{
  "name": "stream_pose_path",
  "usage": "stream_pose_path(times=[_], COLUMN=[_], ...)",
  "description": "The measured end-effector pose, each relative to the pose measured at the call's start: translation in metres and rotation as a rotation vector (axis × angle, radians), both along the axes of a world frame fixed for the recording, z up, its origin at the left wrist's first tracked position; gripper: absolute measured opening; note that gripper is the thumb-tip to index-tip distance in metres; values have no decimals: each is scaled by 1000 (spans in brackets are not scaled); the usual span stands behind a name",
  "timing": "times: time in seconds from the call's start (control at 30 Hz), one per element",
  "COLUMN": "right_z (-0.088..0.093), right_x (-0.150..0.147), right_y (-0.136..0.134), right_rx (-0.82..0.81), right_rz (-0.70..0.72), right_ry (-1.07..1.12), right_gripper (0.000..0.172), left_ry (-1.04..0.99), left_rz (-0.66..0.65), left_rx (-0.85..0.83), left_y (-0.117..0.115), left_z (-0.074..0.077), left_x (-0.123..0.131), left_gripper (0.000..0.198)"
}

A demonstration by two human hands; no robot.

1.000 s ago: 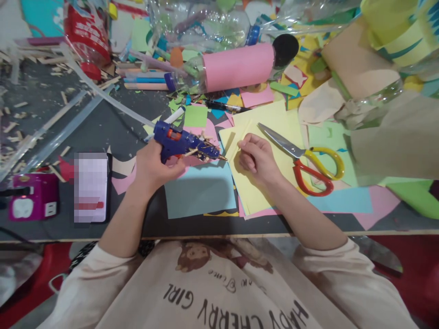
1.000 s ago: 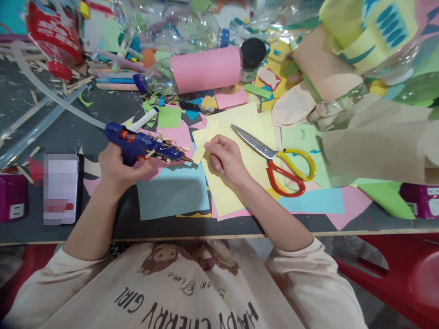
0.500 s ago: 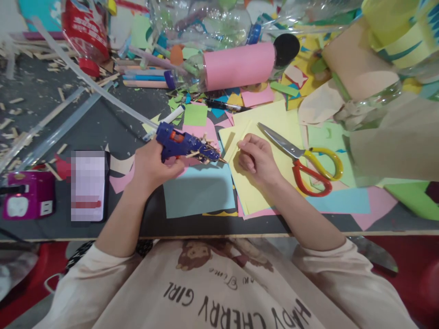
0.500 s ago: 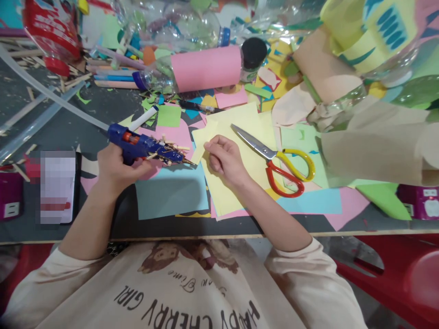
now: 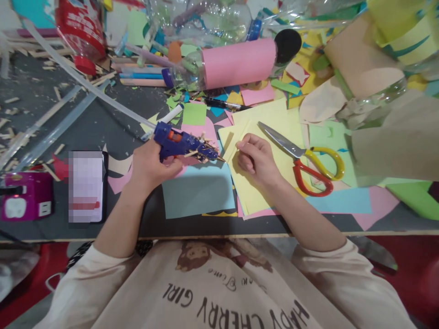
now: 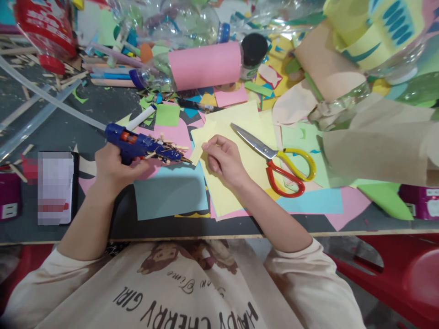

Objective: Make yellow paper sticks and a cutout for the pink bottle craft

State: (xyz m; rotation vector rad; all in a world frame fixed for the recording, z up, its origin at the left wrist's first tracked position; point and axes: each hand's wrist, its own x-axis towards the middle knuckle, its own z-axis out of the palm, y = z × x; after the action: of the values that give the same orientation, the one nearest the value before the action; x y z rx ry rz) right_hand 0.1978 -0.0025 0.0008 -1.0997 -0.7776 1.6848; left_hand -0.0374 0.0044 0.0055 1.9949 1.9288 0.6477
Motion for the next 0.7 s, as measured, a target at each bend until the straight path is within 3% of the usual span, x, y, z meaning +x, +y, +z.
stream_pose_path(times=[0.3, 0.7], right_z=[-4, -5], right_x=[-3, -6], right_y=[-2, -7], right_rx=[22, 78], right_rz=[23, 101], right_ry=[18, -8], right_gripper=[32, 39], left_ry=[190, 212], left_rz=[51, 98], left_rx=[-107, -175], left_y=[3, 5], left_z=[-5, -4], left_x=[-1, -1], left_gripper=[43, 35])
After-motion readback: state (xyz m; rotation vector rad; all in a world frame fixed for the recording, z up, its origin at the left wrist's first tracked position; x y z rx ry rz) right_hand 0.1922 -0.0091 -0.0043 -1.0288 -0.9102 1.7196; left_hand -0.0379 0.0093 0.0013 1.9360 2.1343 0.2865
